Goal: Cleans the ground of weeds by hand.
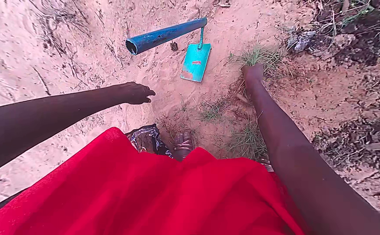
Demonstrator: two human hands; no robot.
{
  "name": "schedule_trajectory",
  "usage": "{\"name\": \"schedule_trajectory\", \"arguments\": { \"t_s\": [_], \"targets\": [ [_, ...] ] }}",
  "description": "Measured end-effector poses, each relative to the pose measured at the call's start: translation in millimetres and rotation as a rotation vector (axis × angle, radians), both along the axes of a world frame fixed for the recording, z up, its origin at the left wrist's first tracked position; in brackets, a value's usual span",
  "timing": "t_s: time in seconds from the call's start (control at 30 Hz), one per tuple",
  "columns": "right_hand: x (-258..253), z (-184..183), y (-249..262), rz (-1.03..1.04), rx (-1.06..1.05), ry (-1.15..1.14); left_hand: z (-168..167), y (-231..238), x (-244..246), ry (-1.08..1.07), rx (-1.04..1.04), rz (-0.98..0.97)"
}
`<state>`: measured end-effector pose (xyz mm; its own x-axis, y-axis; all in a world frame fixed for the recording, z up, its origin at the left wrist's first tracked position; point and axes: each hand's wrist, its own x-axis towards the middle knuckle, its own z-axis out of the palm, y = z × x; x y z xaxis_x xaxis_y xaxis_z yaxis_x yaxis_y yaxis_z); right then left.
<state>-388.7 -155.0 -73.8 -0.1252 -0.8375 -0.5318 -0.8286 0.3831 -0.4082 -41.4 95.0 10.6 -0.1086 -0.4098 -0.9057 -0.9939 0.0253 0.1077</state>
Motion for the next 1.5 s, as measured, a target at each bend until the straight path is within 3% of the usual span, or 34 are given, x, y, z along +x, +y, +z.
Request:
{"name": "schedule_trajectory", "arguments": {
  "t_s": [0.2, 0.4, 0.53, 0.67, 0.73, 0.87, 0.93, 1.13, 1.33, 1.5],
  "targets": [
    [1.9, -0.1, -11.7, 0.034, 0.014, 0.024, -10.2, -11.9, 6.6, 0.003, 0.010, 0.002],
    [8.6, 20.8, -26.8, 0.482, 0.149, 0.243, -5.6, -24.2, 6.6, 0.007, 0.000, 0.043],
    [10.3, 13.1, -1.7, 0.610, -0.065, 0.339, -11.9, -19.6, 10.2, 0.011, -0.006, 0.044],
    [-6.7, -6.3, 12.6, 0.658, -0.247, 0.180, -14.4, -14.3, 13.5, 0.008, 0.041, 0.072],
    [-4.3, -0.8, 12.8, 0.582, -0.199, 0.057, -15.2, -14.5, 15.2, -0.005, 0.064, 0.081],
    [1.6, -20.2, -10.2, 0.013, -0.297, -0.323, -9.6, -22.1, 13.3, -0.031, 0.070, 0.113],
    [3.3, -34.0, -24.8, -0.130, -0.328, -0.473, -8.1, -26.2, 10.6, -0.029, 0.058, 0.116],
    [13.1, -27.7, -32.0, -0.021, -0.162, -0.272, 0.5, -30.8, -1.6, -0.003, 0.033, 0.089],
    [-8.9, 3.3, 29.8, 0.178, -0.085, -0.094, 6.7, -30.4, -10.1, 0.018, -0.019, 0.038],
    [-24.4, 20.0, 102.0, 0.196, -0.010, -0.146, 14.2, -30.1, -26.5, 0.045, -0.036, -0.019]
  ]
}}
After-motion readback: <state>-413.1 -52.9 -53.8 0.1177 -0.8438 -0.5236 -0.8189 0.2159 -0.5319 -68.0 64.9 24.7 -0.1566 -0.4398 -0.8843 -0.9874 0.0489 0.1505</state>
